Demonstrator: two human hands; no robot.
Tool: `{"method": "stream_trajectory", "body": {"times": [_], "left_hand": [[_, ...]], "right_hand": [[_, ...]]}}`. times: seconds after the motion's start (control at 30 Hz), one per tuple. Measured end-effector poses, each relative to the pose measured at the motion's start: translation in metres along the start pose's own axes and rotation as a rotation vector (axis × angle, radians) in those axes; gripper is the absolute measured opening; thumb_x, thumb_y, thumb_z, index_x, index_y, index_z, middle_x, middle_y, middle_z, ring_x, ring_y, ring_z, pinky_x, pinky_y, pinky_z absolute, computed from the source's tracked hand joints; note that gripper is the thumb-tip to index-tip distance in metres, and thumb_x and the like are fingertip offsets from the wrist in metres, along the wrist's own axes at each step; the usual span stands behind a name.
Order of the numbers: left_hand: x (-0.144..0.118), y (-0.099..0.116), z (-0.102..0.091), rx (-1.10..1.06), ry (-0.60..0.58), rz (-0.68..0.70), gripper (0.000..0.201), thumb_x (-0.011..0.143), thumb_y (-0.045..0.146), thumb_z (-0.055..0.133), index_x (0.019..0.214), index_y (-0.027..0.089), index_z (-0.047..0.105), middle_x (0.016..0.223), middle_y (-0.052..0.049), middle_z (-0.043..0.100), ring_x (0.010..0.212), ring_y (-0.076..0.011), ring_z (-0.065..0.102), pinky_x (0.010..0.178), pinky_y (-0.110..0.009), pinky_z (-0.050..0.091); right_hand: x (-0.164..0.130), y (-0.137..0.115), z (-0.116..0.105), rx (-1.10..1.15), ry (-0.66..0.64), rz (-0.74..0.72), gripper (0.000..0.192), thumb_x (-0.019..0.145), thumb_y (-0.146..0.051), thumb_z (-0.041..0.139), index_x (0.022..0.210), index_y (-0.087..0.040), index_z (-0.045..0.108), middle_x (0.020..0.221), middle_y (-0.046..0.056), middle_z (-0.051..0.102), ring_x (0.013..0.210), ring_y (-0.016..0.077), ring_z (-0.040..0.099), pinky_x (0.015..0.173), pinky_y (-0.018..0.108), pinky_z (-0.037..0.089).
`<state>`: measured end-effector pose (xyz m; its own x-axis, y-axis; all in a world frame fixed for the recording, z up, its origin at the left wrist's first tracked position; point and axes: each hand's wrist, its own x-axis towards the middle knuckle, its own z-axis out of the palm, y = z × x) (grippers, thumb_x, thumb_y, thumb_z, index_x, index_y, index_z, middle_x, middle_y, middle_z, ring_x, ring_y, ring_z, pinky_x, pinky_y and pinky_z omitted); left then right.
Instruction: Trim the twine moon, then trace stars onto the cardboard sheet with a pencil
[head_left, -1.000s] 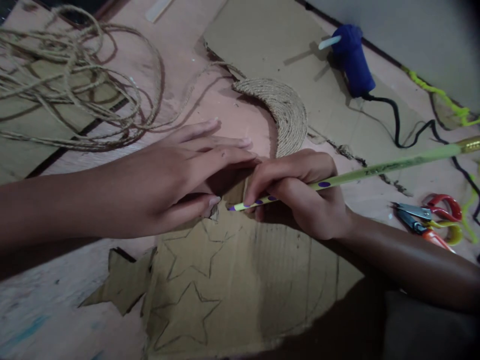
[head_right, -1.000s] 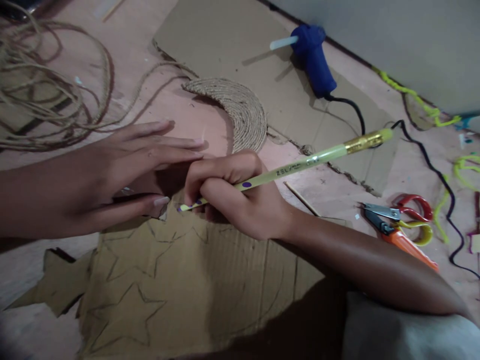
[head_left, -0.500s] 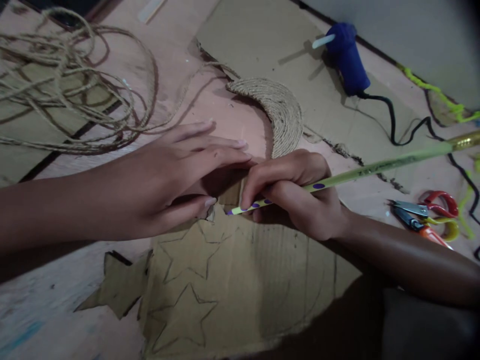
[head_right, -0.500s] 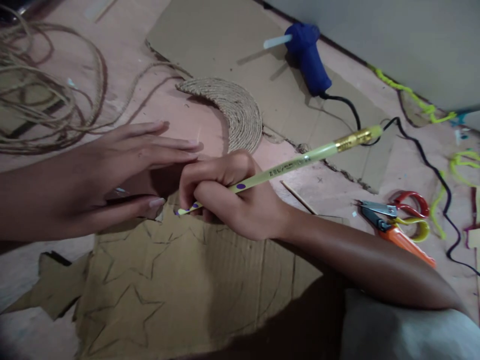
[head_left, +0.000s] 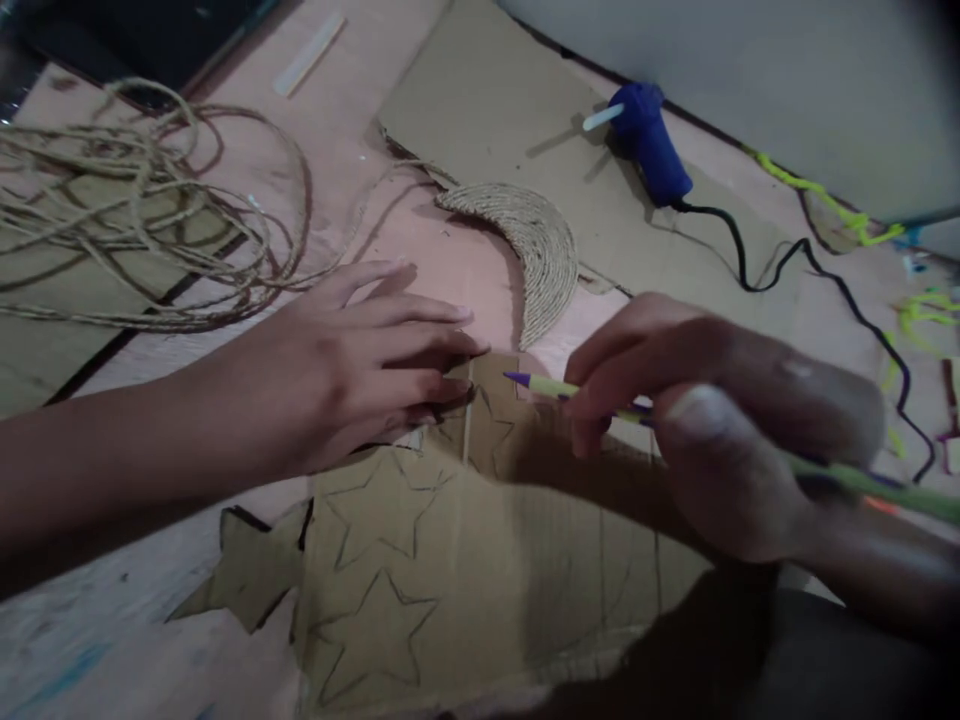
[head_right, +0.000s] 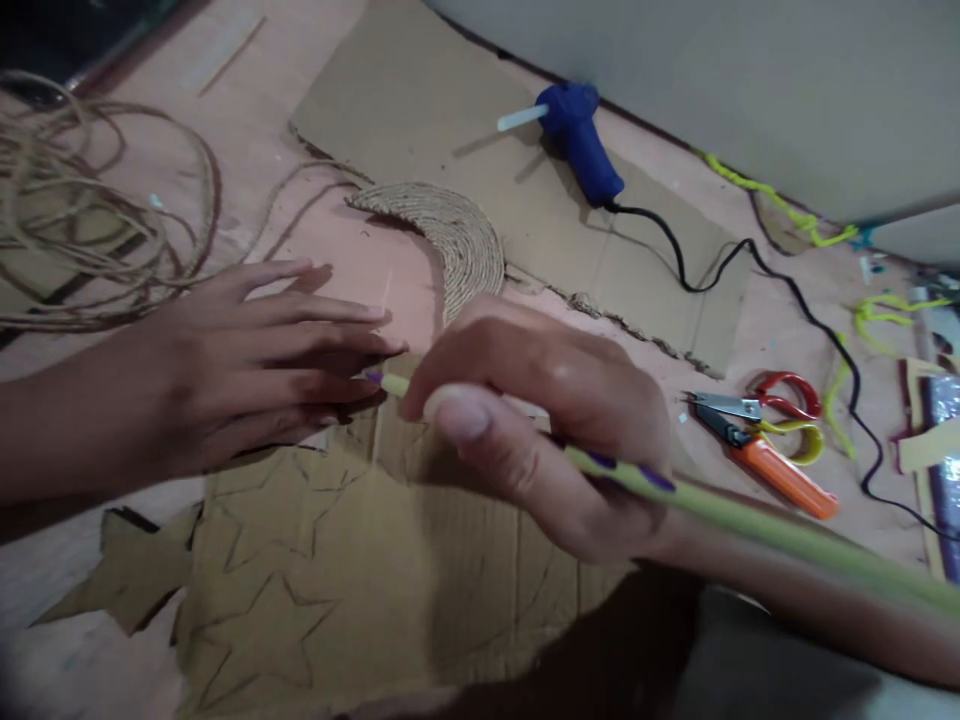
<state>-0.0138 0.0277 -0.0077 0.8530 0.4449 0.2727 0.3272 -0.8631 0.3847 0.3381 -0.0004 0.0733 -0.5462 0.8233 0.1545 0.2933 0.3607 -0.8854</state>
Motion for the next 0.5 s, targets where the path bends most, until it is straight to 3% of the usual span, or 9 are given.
{"method": "stream_trajectory", "body": {"times": [0.07, 0.13, 0.3, 0.4, 0.5], "left_hand": [[0.002, 0.004, 0.002, 0.044, 0.013, -0.010, 0.031, 0.134, 0.035, 0.063, 0.157, 0.031, 0.083, 0.180, -0.005, 0.085, 0.177, -0.0348, 0.075, 0.168, -0.070, 0.037], [0.003, 0.008, 0.001, 0.088, 0.008, -0.032, 0.031, 0.135, 0.037, 0.059, 0.153, 0.031, 0.084, 0.174, -0.003, 0.088, 0.175, -0.0350, 0.076, 0.168, -0.069, 0.036], [0.000, 0.009, -0.006, 0.220, -0.055, -0.143, 0.035, 0.133, 0.049, 0.058, 0.157, 0.033, 0.080, 0.177, -0.007, 0.086, 0.176, -0.0389, 0.074, 0.164, -0.074, 0.040], [-0.003, 0.002, -0.004, 0.169, -0.041, -0.146, 0.039, 0.135, 0.049, 0.055, 0.166, 0.034, 0.074, 0.181, -0.008, 0.084, 0.178, -0.0380, 0.073, 0.166, -0.074, 0.037], [-0.005, -0.001, 0.000, 0.068, -0.016, -0.120, 0.039, 0.137, 0.044, 0.056, 0.170, 0.028, 0.068, 0.191, -0.008, 0.076, 0.183, -0.0326, 0.069, 0.170, -0.062, 0.033]], "right_hand": [[-0.011, -0.003, 0.003, 0.009, -0.017, -0.014, 0.019, 0.130, -0.038, 0.076, 0.121, -0.031, 0.092, 0.103, 0.006, 0.091, 0.103, 0.0269, 0.089, 0.098, 0.043, 0.077], [-0.025, -0.003, 0.012, 0.088, 0.010, -0.010, 0.017, 0.124, -0.035, 0.080, 0.123, -0.027, 0.095, 0.103, 0.008, 0.091, 0.099, 0.0266, 0.088, 0.090, 0.041, 0.077], [-0.064, 0.009, 0.046, 0.270, 0.266, 0.124, 0.030, 0.125, -0.032, 0.069, 0.115, -0.029, 0.097, 0.100, 0.006, 0.088, 0.066, 0.0232, 0.082, 0.062, 0.040, 0.072], [-0.073, 0.029, 0.045, 0.203, 0.290, -0.090, 0.033, 0.122, -0.040, 0.068, 0.117, -0.031, 0.099, 0.086, 0.005, 0.088, 0.060, 0.0267, 0.080, 0.049, 0.040, 0.066], [-0.064, 0.056, 0.025, 0.053, 0.258, -0.270, 0.031, 0.118, -0.045, 0.074, 0.117, -0.034, 0.102, 0.086, 0.009, 0.090, 0.062, 0.0291, 0.079, 0.047, 0.042, 0.060]]}}
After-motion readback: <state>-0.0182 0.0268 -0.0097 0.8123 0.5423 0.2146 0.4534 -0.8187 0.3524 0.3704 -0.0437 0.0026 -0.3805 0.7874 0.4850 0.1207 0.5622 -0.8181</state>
